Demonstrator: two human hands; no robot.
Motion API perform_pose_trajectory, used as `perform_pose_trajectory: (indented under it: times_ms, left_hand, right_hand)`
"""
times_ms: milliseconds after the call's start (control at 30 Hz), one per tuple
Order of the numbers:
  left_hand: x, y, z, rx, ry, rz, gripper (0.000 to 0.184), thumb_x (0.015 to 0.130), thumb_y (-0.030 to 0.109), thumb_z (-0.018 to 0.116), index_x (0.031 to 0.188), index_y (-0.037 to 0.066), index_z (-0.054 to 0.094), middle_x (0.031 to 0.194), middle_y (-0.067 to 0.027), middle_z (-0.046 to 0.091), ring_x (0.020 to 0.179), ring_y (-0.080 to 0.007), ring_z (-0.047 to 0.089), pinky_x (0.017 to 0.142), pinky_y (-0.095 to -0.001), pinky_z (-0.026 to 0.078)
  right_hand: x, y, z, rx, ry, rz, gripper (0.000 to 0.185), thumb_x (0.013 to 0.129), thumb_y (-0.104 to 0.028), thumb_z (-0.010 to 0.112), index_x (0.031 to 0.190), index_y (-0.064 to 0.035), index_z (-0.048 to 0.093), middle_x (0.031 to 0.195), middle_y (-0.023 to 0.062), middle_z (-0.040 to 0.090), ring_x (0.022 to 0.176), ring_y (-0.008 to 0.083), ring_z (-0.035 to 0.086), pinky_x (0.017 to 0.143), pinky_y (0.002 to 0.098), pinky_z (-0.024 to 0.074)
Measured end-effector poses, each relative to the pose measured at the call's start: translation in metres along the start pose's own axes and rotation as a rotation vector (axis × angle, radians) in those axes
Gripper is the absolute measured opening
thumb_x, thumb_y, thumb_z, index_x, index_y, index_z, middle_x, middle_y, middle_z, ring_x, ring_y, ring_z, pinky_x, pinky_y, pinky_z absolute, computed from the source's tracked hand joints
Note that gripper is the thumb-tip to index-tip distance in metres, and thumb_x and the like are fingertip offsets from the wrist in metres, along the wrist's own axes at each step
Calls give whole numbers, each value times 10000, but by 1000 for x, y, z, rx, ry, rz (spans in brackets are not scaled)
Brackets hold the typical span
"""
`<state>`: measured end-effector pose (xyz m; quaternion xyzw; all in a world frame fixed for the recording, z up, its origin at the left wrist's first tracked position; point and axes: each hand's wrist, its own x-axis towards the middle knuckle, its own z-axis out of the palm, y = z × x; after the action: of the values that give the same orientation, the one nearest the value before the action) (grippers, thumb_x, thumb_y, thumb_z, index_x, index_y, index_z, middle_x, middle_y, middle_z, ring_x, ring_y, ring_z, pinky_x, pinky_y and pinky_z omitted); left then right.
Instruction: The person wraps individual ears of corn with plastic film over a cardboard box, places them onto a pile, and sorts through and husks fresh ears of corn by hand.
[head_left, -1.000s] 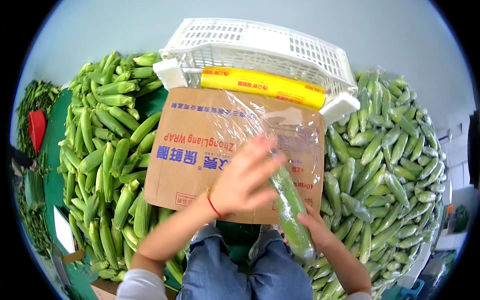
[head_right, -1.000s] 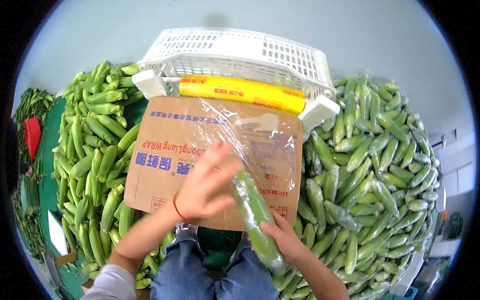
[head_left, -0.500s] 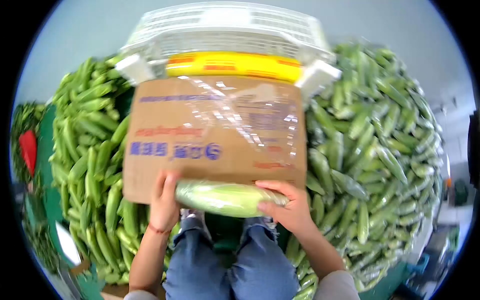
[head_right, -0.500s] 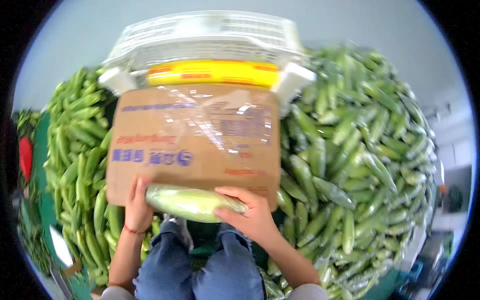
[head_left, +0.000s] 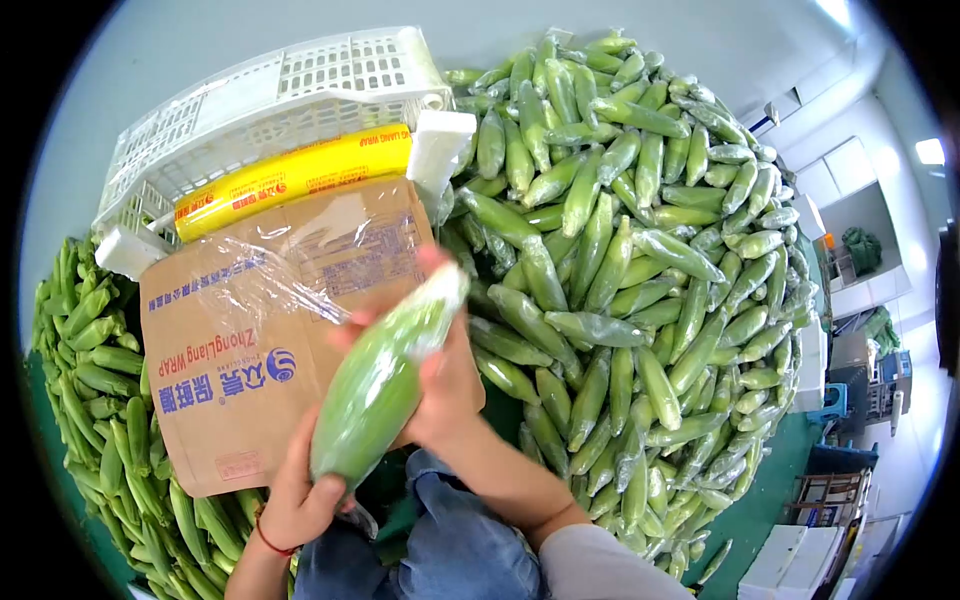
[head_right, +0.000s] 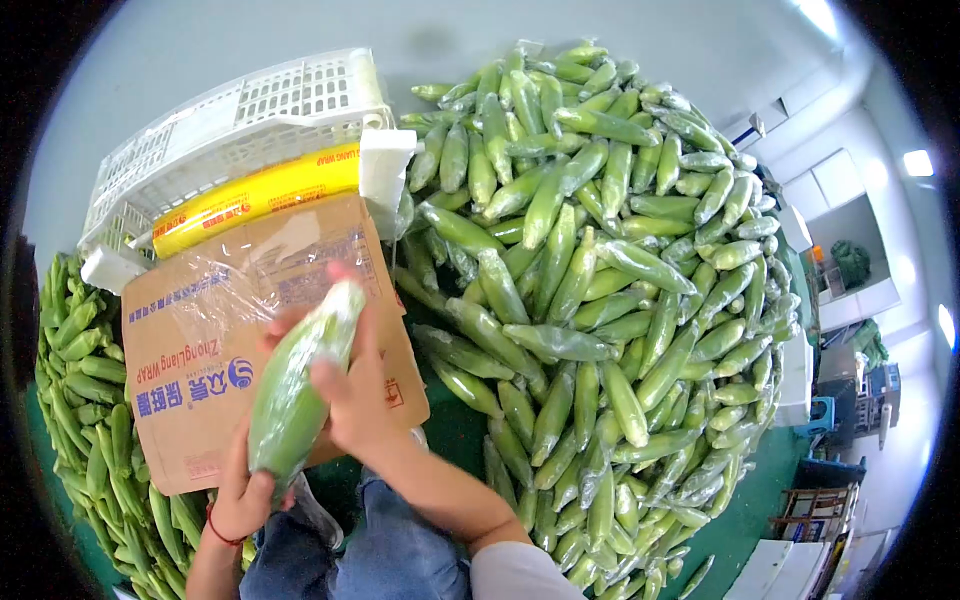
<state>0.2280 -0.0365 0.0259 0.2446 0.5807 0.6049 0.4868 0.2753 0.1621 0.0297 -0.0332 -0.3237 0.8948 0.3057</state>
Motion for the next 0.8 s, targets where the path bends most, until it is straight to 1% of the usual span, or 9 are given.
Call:
perform_pose_trajectory:
  times_ms: [100,167,267,300,433,633,700,767,800]
  left_hand:
    - [43,18,26,203,-86,151,709,977,279,506,1516,21,124,1293,-187,504,985,-239,598,799,-346,519]
    - [61,0,26,320,-182,329,644,993,259,468,1514,34,164,1316,-189,493,1068,-256,573,913,-369,473]
    - [54,-8,12,497,-189,269,567,1011,242,425,1501,31,231,1329,-187,495,1195,-271,516,1046,-389,381]
    - [48,-15,12,293,-149,198,511,996,202,460,1454,13,336,1289,-185,529,1183,-259,539,1014,-371,414]
    - [16,-29,-1,266,-18,58,375,965,117,494,1316,-12,499,1127,-154,629,1047,-242,618,937,-338,469]
    - [-26,-32,-21,610,310,111,207,845,5,582,1039,-2,655,940,-152,662,834,-268,650,758,-346,507]
    - [-40,-29,-34,871,392,256,212,828,-2,593,1030,7,657,963,-159,654,883,-292,638,782,-372,502]
    - [-54,-34,-55,1111,504,322,237,798,-8,613,1032,16,645,1021,-173,633,1009,-358,595,849,-425,481]
    - [-60,-35,-68,1096,594,242,263,800,-1,614,1063,14,623,1106,-190,600,1119,-391,538,924,-449,445]
  right_hand:
    - [-43,17,-27,-10,97,233,799,789,-492,732,1377,-97,364,1251,199,554,1144,369,562,1038,520,419]
    - [-48,0,-69,154,346,394,577,879,-437,613,1281,-43,486,1214,206,572,1146,350,559,1036,510,421]
    - [-30,-43,-85,167,688,199,486,894,-453,602,1127,-30,547,1034,98,597,982,251,585,989,476,455]
    - [-26,-54,-97,235,714,138,478,899,-445,605,1123,-27,545,1034,94,602,979,236,587,977,448,462]
    - [-16,-86,-123,326,766,31,484,915,-437,595,1130,-10,515,1032,116,578,961,250,582,933,428,489]
    - [1,-115,-145,158,774,-55,470,917,-390,609,1199,-41,468,1023,141,582,941,279,594,845,437,527]
    - [23,-146,-163,-121,807,-145,514,922,-399,595,1266,-54,430,1119,154,549,974,304,585,854,457,530]
    - [57,-196,-165,-71,758,-362,583,932,-370,578,1331,1,371,1205,193,522,1037,306,578,920,403,517]
    - [73,-228,-200,-16,759,-494,595,952,-365,536,1343,42,349,1329,237,449,1183,334,509,997,417,476]
